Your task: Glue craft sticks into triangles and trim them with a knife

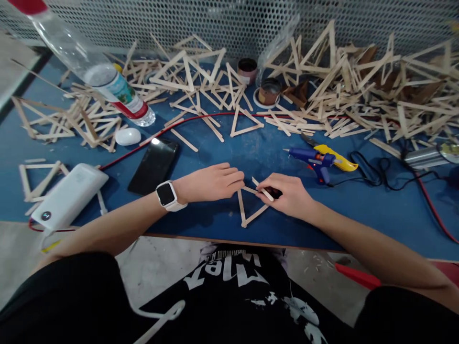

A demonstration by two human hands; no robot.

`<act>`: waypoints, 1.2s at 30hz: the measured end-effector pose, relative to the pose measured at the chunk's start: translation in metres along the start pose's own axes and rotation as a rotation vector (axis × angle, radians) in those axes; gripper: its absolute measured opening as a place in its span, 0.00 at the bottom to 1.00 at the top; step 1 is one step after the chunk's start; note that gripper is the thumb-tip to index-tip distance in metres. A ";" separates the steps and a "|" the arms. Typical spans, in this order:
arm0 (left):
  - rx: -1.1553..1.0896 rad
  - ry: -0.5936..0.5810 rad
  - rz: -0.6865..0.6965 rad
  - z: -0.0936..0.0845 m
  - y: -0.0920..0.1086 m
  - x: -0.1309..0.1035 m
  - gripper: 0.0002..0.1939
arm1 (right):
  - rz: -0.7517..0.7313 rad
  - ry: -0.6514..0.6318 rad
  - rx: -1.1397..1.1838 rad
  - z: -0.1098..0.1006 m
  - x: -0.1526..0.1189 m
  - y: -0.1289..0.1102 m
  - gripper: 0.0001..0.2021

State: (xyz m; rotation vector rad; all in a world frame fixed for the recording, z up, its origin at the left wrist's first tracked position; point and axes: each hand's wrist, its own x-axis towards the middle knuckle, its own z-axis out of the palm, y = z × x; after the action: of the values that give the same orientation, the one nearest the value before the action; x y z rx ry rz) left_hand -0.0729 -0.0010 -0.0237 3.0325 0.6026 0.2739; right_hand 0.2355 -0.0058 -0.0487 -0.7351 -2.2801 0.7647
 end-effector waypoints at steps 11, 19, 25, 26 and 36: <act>-0.068 0.028 -0.050 -0.002 -0.003 -0.001 0.09 | 0.055 0.002 -0.024 0.000 -0.002 -0.005 0.06; -0.065 0.118 -0.279 -0.011 -0.012 -0.026 0.23 | 0.053 -0.035 -0.028 -0.001 0.003 0.005 0.04; 0.024 0.407 -0.832 -0.020 0.020 -0.107 0.24 | 0.092 -0.152 -0.023 0.003 0.001 0.024 0.16; 0.028 0.436 -0.902 -0.018 0.027 -0.118 0.27 | 0.102 -0.175 -0.023 0.004 0.001 0.027 0.18; -0.016 0.301 -1.157 -0.016 0.037 -0.140 0.28 | 0.161 -0.197 -0.029 0.006 0.004 0.028 0.21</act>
State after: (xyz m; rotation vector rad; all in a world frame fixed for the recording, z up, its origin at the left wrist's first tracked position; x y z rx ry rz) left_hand -0.1890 -0.0886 -0.0284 2.1067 2.1237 0.6193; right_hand 0.2369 0.0141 -0.0703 -0.9007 -2.4334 0.9165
